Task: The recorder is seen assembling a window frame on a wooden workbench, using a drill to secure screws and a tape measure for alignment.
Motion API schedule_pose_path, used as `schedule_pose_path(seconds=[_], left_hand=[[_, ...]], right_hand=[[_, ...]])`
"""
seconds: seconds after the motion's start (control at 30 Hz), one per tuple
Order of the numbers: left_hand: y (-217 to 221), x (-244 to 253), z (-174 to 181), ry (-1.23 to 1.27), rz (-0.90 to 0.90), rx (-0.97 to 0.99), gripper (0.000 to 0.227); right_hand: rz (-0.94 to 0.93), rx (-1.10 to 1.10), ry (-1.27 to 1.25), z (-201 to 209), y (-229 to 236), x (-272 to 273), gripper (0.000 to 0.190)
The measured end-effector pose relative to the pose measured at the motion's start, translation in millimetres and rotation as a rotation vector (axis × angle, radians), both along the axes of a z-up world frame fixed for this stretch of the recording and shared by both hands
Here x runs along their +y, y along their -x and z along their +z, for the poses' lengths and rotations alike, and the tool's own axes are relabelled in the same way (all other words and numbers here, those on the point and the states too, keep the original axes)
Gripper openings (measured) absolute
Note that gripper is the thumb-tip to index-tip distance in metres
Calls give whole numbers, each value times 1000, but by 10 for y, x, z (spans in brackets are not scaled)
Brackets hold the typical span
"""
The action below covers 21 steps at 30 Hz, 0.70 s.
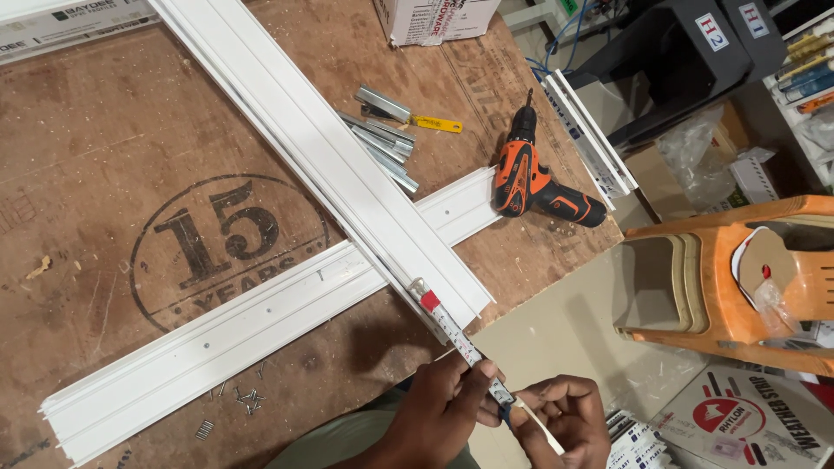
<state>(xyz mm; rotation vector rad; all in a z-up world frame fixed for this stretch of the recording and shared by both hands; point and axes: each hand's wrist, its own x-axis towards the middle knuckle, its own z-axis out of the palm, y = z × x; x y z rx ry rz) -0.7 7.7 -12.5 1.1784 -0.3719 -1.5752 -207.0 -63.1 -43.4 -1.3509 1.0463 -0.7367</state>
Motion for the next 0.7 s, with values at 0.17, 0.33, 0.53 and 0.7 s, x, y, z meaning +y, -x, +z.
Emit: schedule_pose_path(seconds=[0.17, 0.33, 0.53, 0.7], left_hand=[[-43, -41, 1, 33, 20, -42, 45], [59, -71, -92, 45, -22, 47, 43], [-34, 6, -43, 55, -149, 86, 35], [4, 112, -263, 24, -184, -5, 24]], right_hand=[[-31, 140, -64, -5, -25, -10, 31], [122, 216, -86, -209, 370, -7, 41], [300, 338, 285, -405, 952, -240, 25], [240, 528, 264, -631, 1478, -369, 27]])
